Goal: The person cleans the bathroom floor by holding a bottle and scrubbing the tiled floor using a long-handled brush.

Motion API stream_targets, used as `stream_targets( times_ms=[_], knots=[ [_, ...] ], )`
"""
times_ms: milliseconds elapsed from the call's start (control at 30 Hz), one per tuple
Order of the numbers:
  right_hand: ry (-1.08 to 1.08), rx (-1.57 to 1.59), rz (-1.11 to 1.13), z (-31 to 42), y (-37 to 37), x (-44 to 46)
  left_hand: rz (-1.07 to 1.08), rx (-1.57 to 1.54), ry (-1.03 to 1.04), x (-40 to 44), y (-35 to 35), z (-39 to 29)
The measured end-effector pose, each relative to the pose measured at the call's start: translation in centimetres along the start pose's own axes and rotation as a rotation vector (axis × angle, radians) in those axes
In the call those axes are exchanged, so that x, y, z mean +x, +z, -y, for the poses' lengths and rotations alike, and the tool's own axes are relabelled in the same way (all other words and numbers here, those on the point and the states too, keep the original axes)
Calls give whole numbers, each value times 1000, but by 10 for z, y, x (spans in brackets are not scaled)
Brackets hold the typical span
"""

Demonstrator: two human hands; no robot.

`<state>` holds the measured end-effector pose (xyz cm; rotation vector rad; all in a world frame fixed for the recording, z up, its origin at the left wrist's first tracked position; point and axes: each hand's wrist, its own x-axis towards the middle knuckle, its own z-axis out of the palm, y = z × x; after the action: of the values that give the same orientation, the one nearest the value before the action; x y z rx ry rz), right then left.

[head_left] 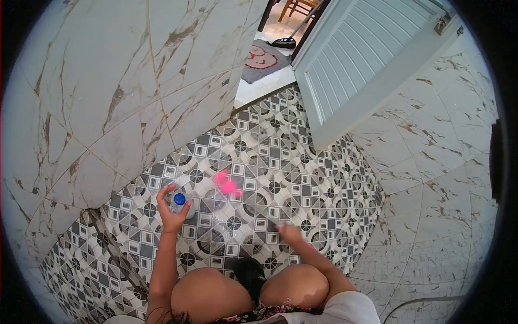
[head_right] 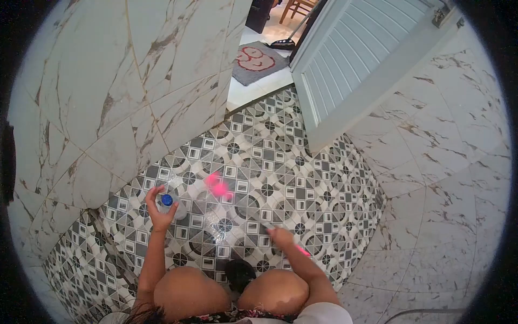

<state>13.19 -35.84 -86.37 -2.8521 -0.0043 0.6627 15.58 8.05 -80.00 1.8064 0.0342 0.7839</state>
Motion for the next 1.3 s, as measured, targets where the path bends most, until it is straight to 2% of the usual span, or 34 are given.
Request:
stream_targets(
  times_ms=[33,67,167,233,300,400,433,467,500,533,600,667,700,767,867,900,933,967,1000,1100,1133,1167,1233,1300],
  knots=[
    [150,66,-44,-25,-5,12,22,3,-25,0,-4,0],
    [310,110,-215,-47,-2,26,-36,-39,-96,-2,-2,0],
    [493,496,-377,-50,7,61,138,-38,-146,-13,-6,14],
    [271,320,-353,-18,42,61,171,-38,-98,-9,1,-1],
    [3,239,-76,31,49,37,166,-16,-8,-11,4,-3],
    [45,26,48,44,14,42,165,-25,8,-12,1,-1],
    [-26,41,-48,13,6,57,177,-16,29,-11,0,-1],
    [121,38,-71,8,-20,66,174,-16,20,-11,0,0],
    [248,202,-175,-6,-29,78,172,-17,11,-12,0,0],
    [217,307,-318,-27,-20,99,173,-20,2,-12,0,0],
    [-50,73,-302,-47,43,160,175,-6,17,-10,1,-1],
    [-216,18,-219,-5,50,157,172,7,41,-8,3,-2],
    [-249,86,-144,60,39,126,172,19,59,-8,3,-2],
    [-212,-1,46,136,9,77,168,25,61,-8,1,-2],
    [-156,20,-151,95,-9,129,164,5,32,-10,2,0],
    [-27,116,-131,79,-35,143,177,0,35,-10,0,1],
    [-103,-78,-164,49,-40,175,193,-7,38,-10,-1,2],
    [133,230,-284,34,-49,186,195,-13,33,-10,-3,2],
    [248,277,-304,17,-42,205,194,-21,28,-10,-4,1],
    [17,249,-305,24,18,188,199,4,74,-8,-4,4],
    [-90,235,-254,51,18,136,202,21,94,-9,-4,6],
    [-159,113,-70,54,35,102,193,21,84,-8,-4,6],
    [-240,-3,154,79,-13,26,185,20,58,-9,-2,4],
    [-63,-75,90,49,-39,24,188,10,62,-7,-1,5]
  ],
)
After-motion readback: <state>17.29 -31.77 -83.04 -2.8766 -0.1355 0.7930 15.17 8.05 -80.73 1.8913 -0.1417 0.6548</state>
